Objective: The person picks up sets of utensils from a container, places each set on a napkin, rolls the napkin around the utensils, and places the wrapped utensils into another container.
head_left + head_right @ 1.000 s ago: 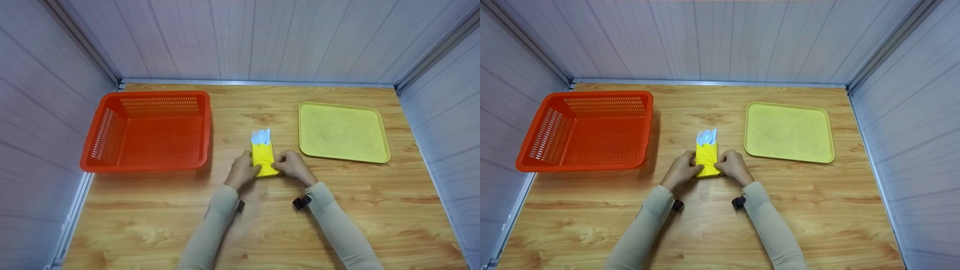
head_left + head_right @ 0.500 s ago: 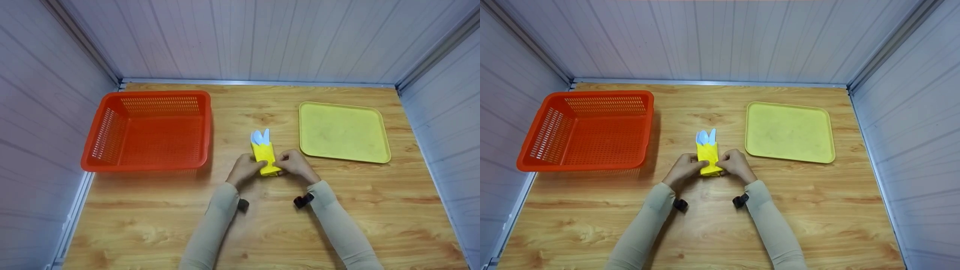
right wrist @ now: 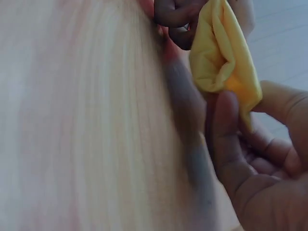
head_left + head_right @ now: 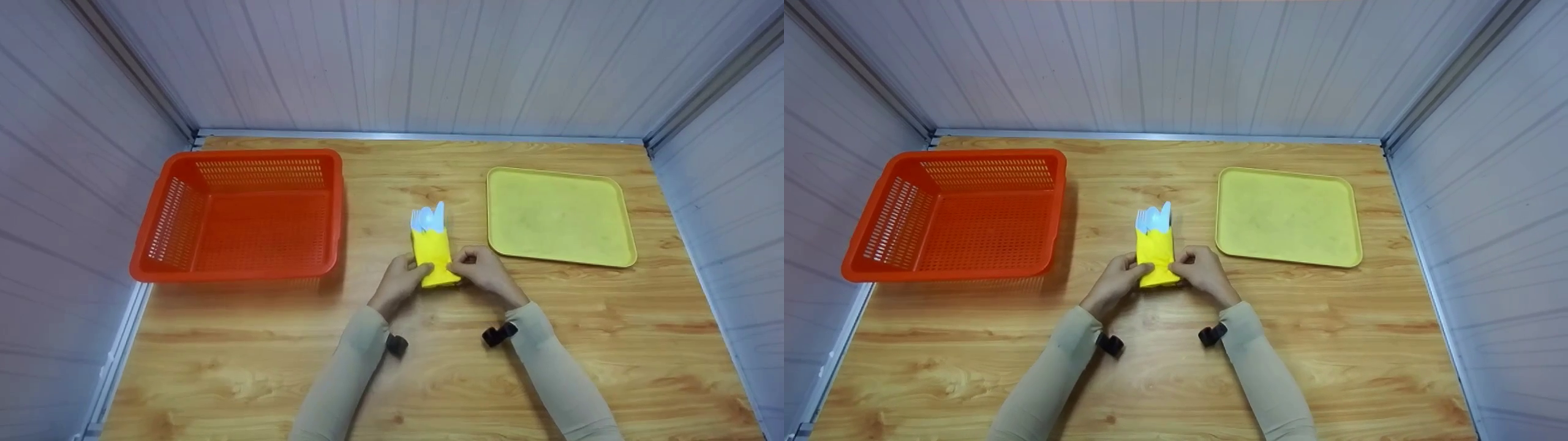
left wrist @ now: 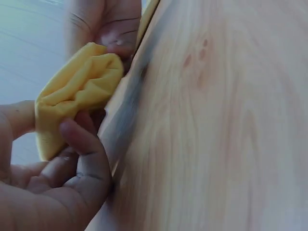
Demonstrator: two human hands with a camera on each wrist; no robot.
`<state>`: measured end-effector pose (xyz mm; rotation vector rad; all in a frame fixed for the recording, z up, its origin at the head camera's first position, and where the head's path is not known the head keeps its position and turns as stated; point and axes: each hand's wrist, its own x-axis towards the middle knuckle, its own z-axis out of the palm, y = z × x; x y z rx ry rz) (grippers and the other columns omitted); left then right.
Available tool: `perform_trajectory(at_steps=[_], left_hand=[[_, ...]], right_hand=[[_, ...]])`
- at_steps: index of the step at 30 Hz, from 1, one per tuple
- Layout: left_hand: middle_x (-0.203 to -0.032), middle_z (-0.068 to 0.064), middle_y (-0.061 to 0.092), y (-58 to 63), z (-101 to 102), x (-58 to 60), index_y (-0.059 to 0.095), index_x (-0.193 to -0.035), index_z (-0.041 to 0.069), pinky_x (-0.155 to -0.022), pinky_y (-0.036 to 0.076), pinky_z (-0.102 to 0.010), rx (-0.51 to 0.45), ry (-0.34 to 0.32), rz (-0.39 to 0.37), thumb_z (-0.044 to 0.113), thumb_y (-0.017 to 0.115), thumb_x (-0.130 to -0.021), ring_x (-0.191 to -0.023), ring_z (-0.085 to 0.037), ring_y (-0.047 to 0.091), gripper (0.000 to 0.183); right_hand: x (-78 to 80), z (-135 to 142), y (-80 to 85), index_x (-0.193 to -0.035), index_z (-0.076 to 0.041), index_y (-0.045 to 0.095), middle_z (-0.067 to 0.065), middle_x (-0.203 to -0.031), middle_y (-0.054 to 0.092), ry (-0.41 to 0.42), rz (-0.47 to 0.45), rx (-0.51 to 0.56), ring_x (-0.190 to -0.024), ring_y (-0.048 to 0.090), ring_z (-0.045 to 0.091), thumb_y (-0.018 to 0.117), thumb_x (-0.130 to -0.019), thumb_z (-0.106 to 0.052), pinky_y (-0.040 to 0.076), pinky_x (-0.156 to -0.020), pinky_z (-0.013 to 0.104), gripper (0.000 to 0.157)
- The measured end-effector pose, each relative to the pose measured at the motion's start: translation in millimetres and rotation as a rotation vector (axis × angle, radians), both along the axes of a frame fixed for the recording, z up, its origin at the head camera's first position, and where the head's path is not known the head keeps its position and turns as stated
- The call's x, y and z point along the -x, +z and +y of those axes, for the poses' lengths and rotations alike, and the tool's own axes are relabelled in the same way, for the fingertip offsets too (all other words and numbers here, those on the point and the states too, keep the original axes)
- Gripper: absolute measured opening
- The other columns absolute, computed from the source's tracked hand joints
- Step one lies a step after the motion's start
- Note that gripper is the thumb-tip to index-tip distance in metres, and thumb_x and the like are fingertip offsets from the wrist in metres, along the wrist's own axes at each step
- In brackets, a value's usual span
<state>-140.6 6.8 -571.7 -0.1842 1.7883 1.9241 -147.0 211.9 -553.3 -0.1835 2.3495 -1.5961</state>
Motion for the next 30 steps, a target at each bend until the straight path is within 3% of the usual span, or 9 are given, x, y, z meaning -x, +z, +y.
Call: perform_trajectory(at_steps=[5,13,16,22,30], left_hand=[[-0.116,-0.010,0.069,9.7,-6,-8.1,0.056,-0.136,0.000,-0.089,0.054,-0.034,-0.129,0.013,0.099,0.011,0.061,-0.097,-0.105,-0.022,0.067,0.041],[-0.123,-0.017,0.067,41.3,-26,-24.6,0.050,-0.142,-0.001,-0.087,0.056,-0.042,-0.339,-0.149,0.274,0.013,0.062,-0.100,-0.105,-0.033,0.068,0.046],[-0.124,-0.017,0.067,51.4,-30,-32.0,0.051,-0.142,-0.001,-0.087,0.056,-0.044,-0.382,-0.162,0.319,0.014,0.064,-0.099,-0.104,-0.035,0.068,0.047],[-0.121,-0.020,0.068,64.0,-29,-44.4,0.052,-0.138,-0.008,-0.087,0.056,-0.045,-0.383,-0.111,0.424,0.010,0.065,-0.097,-0.103,-0.035,0.069,0.046],[-0.118,-0.016,0.069,72.0,-22,-52.5,0.055,-0.133,-0.005,-0.085,0.057,-0.043,-0.296,-0.035,0.501,0.009,0.067,-0.095,-0.102,-0.031,0.068,0.042]], right_hand=[[-22.2,-7,42.2,-0.090,0.010,0.068,0.017,-0.084,0.067,-0.002,0.127,0.057,-0.067,0.057,0.014,0.069,-0.093,-0.002,0.049,-0.062,0.023,0.012],[-52.2,-8,72.8,-0.094,0.008,0.065,0.015,-0.086,0.065,0.039,0.284,0.208,-0.066,0.062,0.024,0.067,-0.094,0.000,0.056,-0.060,0.033,0.008],[-59.7,-9,77.8,-0.093,0.010,0.064,0.015,-0.084,0.063,0.085,0.367,0.261,-0.063,0.060,0.027,0.065,-0.094,0.003,0.055,-0.058,0.031,0.007],[-66.7,-13,83.7,-0.090,0.011,0.062,0.018,-0.079,0.061,0.113,0.536,0.343,-0.057,0.057,0.028,0.064,-0.090,0.014,0.053,-0.052,0.030,0.004],[-65.0,-12,64.7,-0.090,-0.003,0.068,0.006,-0.082,0.067,0.043,0.615,0.226,-0.064,0.062,0.017,0.068,-0.084,0.019,0.056,-0.062,0.025,0.023]])
